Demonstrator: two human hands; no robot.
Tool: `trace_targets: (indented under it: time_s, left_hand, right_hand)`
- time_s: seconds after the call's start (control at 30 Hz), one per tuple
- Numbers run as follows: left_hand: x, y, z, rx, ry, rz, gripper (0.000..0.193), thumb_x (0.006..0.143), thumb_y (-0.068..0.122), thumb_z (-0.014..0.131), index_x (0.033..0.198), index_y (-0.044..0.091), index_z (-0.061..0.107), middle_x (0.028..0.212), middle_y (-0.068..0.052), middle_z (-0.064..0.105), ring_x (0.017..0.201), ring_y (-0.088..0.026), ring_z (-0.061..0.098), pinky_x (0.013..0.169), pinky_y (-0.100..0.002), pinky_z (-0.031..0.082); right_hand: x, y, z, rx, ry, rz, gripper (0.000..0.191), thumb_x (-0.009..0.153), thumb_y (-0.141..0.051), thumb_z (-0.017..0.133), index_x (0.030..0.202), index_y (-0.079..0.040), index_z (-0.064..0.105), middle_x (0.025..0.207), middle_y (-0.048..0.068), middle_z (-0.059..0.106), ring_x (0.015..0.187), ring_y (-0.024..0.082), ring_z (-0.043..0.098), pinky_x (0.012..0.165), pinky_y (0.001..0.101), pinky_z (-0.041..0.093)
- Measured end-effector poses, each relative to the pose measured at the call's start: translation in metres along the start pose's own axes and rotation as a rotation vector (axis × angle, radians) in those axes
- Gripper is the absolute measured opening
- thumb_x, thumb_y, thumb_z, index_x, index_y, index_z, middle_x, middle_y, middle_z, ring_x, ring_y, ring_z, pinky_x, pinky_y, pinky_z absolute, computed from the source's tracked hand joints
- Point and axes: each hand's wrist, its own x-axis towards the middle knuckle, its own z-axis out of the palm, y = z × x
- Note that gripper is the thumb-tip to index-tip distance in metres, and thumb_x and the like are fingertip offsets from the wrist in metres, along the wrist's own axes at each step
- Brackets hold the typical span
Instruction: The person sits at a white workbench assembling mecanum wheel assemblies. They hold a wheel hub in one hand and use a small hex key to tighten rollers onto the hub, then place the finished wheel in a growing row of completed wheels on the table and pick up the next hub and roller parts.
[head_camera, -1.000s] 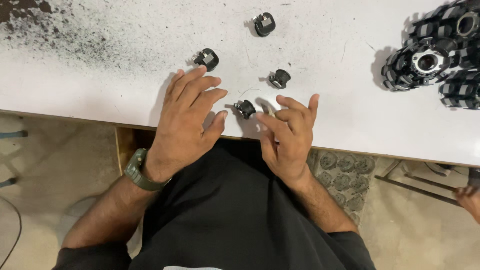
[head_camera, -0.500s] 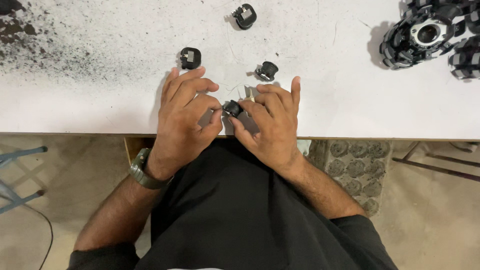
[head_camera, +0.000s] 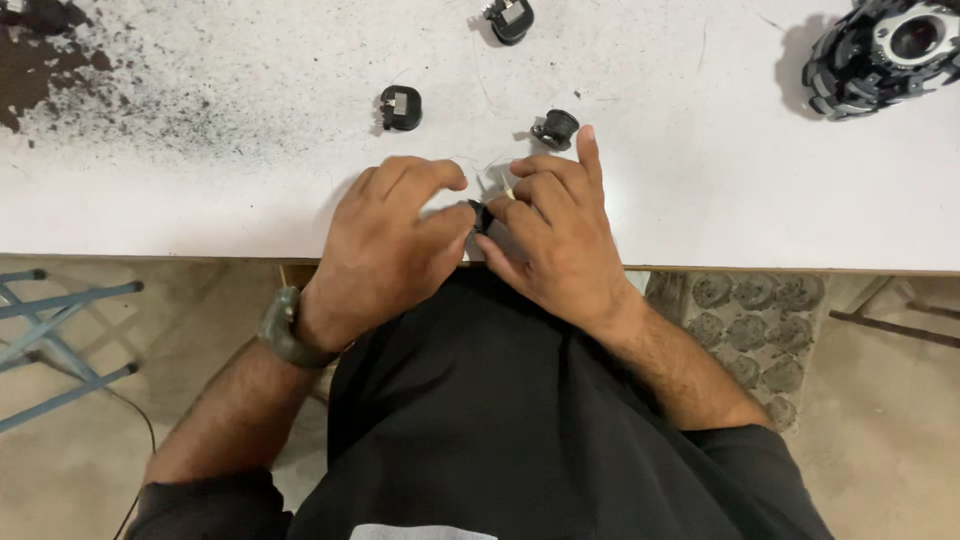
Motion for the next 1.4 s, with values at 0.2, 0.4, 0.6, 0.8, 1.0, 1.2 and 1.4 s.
trace_targets:
  time_s: [0.2, 0.4, 0.6, 0.8, 1.0, 1.2, 1.4]
  left_hand:
    - [0.01, 0.001, -0.009, -0.2, -0.058, -0.351, 0.013, 0.085, 0.001, 0.076, 0.089, 0.006, 0.065, 0.091, -0.005, 0.061, 0.073, -0.023, 0.062, 0.061, -0.036, 0.05]
    - [0.006, 0.004, -0.01, -0.408, -0.07, -0.412, 0.012, 0.091, 0.003, 0.076, 0.1, 0.004, 0.067, 0.091, -0.004, 0.062, 0.061, -0.011, 0.059, 0.052, -0.028, 0.046]
    - [0.017, 0.006, 0.0, -0.308, -0.105, -0.338, 0.013, 0.089, 0.004, 0.078, 0.093, 0.007, 0.066, 0.09, -0.004, 0.063, 0.068, -0.014, 0.062, 0.057, -0.029, 0.05]
    - [0.007, 0.006, 0.002, -0.23, -0.015, -0.253, 0.015, 0.09, 0.002, 0.078, 0.095, 0.005, 0.064, 0.097, -0.005, 0.064, 0.075, -0.017, 0.063, 0.062, -0.031, 0.051]
    - [-0.007, 0.006, 0.005, -0.313, -0.025, -0.35, 0.013, 0.094, 0.002, 0.076, 0.095, 0.004, 0.063, 0.096, -0.006, 0.064, 0.071, -0.013, 0.066, 0.059, -0.027, 0.054]
    - [-0.008, 0.008, 0.004, -0.377, 0.0, -0.449, 0.012, 0.093, 0.003, 0.075, 0.101, 0.003, 0.066, 0.088, -0.006, 0.069, 0.067, -0.013, 0.067, 0.057, -0.027, 0.053]
    - [-0.001, 0.005, 0.006, -0.379, 0.012, -0.423, 0.012, 0.092, 0.001, 0.072, 0.103, 0.005, 0.068, 0.083, -0.006, 0.07, 0.066, -0.013, 0.069, 0.052, -0.026, 0.052]
  right_hand:
    - [-0.004, 0.001, -0.001, 0.018, 0.01, 0.031, 0.036, 0.081, -0.021, 0.091, 0.107, -0.008, 0.069, 0.106, 0.008, 0.056, 0.124, 0.03, 0.054, 0.128, 0.0652, 0.011]
    - [-0.009, 0.005, -0.002, -0.009, 0.01, 0.059, 0.033, 0.084, -0.022, 0.09, 0.107, -0.008, 0.071, 0.105, 0.007, 0.055, 0.124, 0.029, 0.054, 0.13, 0.0638, 0.01]
    - [-0.004, 0.0, -0.003, -0.04, 0.008, 0.049, 0.032, 0.083, -0.022, 0.091, 0.106, -0.009, 0.071, 0.105, 0.007, 0.055, 0.123, 0.029, 0.054, 0.129, 0.0642, 0.01]
    - [-0.005, 0.002, -0.003, -0.025, -0.002, 0.074, 0.032, 0.085, -0.023, 0.09, 0.105, -0.008, 0.07, 0.106, 0.008, 0.055, 0.125, 0.03, 0.053, 0.129, 0.0642, 0.009]
    - [-0.006, 0.004, -0.001, -0.019, 0.008, 0.086, 0.031, 0.087, -0.023, 0.089, 0.107, -0.009, 0.071, 0.105, 0.007, 0.055, 0.125, 0.03, 0.053, 0.129, 0.0634, 0.008]
    - [-0.006, 0.003, -0.004, -0.027, 0.003, 0.088, 0.034, 0.086, -0.023, 0.089, 0.111, -0.008, 0.071, 0.109, 0.008, 0.057, 0.127, 0.03, 0.052, 0.129, 0.0631, 0.008]
    - [-0.001, 0.001, -0.005, -0.031, -0.01, 0.094, 0.036, 0.083, -0.022, 0.09, 0.11, -0.008, 0.073, 0.107, 0.008, 0.058, 0.126, 0.03, 0.053, 0.128, 0.0641, 0.008]
